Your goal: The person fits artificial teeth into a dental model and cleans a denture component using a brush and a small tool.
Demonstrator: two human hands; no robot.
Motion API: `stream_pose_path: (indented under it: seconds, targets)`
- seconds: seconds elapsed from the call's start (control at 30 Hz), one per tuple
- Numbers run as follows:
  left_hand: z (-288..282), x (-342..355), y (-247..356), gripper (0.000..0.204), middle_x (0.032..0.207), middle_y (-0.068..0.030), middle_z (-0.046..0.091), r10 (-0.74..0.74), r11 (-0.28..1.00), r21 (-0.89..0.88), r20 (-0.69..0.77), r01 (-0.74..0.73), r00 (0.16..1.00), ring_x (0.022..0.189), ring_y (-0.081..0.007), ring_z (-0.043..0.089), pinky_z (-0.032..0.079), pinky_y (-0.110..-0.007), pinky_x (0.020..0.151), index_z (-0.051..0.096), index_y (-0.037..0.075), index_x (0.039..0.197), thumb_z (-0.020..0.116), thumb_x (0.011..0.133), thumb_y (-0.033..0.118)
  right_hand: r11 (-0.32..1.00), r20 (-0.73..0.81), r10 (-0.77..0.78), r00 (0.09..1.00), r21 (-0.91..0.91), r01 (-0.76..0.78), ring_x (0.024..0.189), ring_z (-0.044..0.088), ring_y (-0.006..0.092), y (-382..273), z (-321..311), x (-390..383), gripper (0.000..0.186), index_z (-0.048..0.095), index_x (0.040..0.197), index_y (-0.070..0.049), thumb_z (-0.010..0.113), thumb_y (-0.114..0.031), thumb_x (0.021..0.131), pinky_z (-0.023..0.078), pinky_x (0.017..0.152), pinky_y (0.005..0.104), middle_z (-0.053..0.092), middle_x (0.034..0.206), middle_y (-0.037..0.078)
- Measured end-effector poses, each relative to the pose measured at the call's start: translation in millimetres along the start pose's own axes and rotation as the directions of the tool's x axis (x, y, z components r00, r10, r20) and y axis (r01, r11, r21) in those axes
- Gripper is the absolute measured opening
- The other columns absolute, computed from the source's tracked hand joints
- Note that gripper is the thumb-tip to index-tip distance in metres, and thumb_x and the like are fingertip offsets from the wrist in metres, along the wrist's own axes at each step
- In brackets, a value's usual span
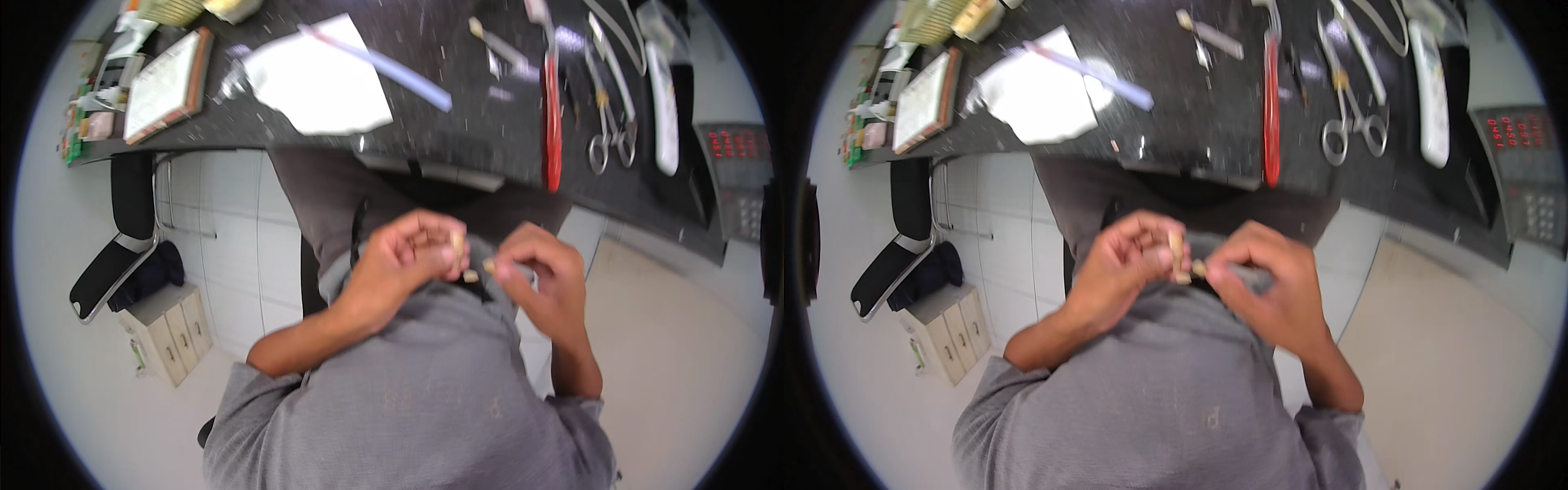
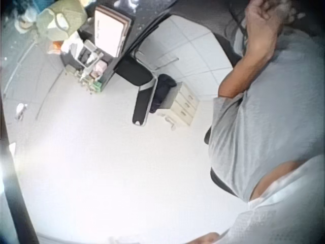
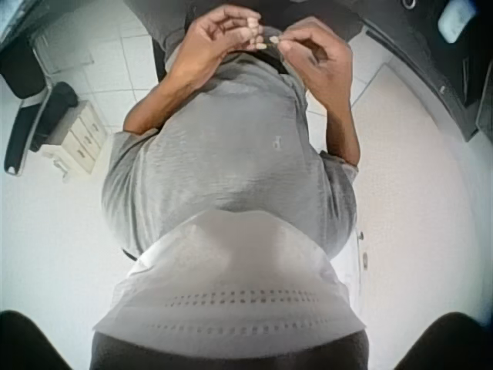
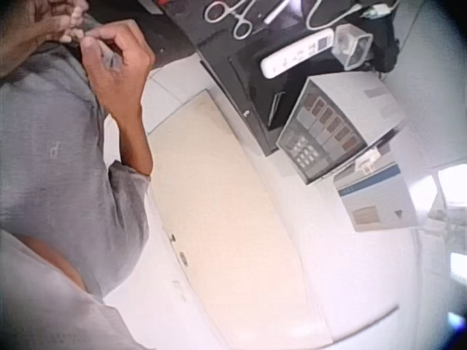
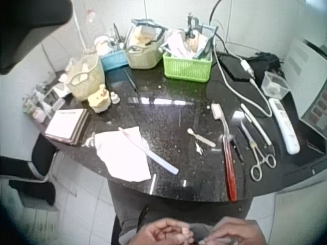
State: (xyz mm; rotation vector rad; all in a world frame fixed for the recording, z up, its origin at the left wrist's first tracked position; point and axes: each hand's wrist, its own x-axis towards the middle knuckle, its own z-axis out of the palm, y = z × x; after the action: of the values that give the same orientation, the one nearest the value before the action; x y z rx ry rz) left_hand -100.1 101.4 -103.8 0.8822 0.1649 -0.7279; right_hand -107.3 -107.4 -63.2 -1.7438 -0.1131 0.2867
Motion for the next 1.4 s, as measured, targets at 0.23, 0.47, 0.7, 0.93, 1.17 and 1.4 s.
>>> stream_pose_path:
  seconds: [0.23, 0.47, 0.7, 0.93, 1.17, 1.4]
  targets:
    - [17, -8, 63, 0.02, 0.099, -0.0102, 0.06, 0.233, 0.956, 0.152, 0.125, -0.251, 0.964, 0.088, -0.0136, 0.062, 0.053, -0.026, 0.078, 0.057, 0.0, 0.106, 0.059, 0.086, -0.004, 0.785, -0.227, -0.467, 0.855, -0.552, 0.282, 0.067, 0.057, 0.014, -88, -31, 77, 0.006, 0.067, 0.082, -0.002, 0.07, -0.002, 0.077, 0.042, 0.06, 0.0257, 0.064, 0.076, 0.006]
    - [12, 11, 159, 0.014, 0.094, -0.0062, 0.059, 0.551, 0.813, 0.127, 0.144, -0.568, 0.822, 0.088, -0.0111, 0.058, 0.049, -0.024, 0.076, 0.054, 0.004, 0.098, 0.063, 0.087, 0.002, 0.763, -0.08, -0.32, 0.944, -0.613, 0.207, 0.063, 0.062, 0.0151, -87, -38, 204, 0.016, 0.069, 0.083, -0.001, 0.071, -0.016, 0.079, 0.046, 0.061, 0.0269, 0.067, 0.07, 0.008]
    - [-5, 46, 222, 0.024, 0.097, -0.0041, 0.06, 0.554, 0.784, 0.281, 0.085, -0.553, 0.828, 0.089, -0.0095, 0.056, 0.046, -0.023, 0.079, 0.055, 0.002, 0.11, 0.064, 0.089, 0.011, 0.684, -0.064, -0.473, 0.879, -0.655, 0.321, 0.069, 0.064, 0.0183, -99, -28, 231, 0.021, 0.068, 0.094, -0.001, 0.071, -0.016, 0.079, 0.048, 0.06, 0.0297, 0.067, 0.081, 0.009]
    - [-3, 93, 249, 0.042, 0.091, -0.0073, 0.069, 0.36, 0.782, 0.492, 0.143, -0.382, 0.922, 0.079, -0.0088, 0.062, 0.05, -0.023, 0.074, 0.047, -0.002, 0.124, 0.065, 0.087, 0.007, 0.51, 0.253, -0.667, 0.701, -0.53, 0.677, 0.079, 0.065, 0.0253, -139, -13, 219, 0.028, 0.064, 0.108, -0.004, 0.065, 0.0, 0.08, 0.052, 0.068, 0.0332, 0.064, 0.097, 0.012]
    - [0, 110, 264, 0.029, 0.086, -0.0074, 0.069, 0.338, 0.66, 0.629, 0.242, -0.412, 0.91, 0.076, -0.0074, 0.061, 0.05, -0.022, 0.068, 0.057, -0.004, 0.109, 0.07, 0.086, 0.01, 0.7, 0.161, -0.491, 0.856, -0.512, 0.498, 0.063, 0.062, 0.0179, -140, -25, 236, 0.013, 0.064, 0.082, 0.002, 0.073, -0.006, 0.077, 0.048, 0.057, 0.028, 0.062, 0.076, 0.01]
    - [6, 121, 291, 0.016, 0.081, -0.0086, 0.07, 0.51, 0.413, 0.727, 0.315, -0.549, 0.801, 0.07, -0.0104, 0.065, 0.054, -0.022, 0.064, 0.068, -0.004, 0.093, 0.069, 0.085, 0.011, 0.913, 0.106, -0.335, 0.936, -0.208, 0.35, 0.066, 0.062, 0.0077, -140, -37, 263, 0.015, 0.071, 0.091, 0.002, 0.071, -0.01, 0.083, 0.048, 0.06, 0.0201, 0.069, 0.076, 0.006]
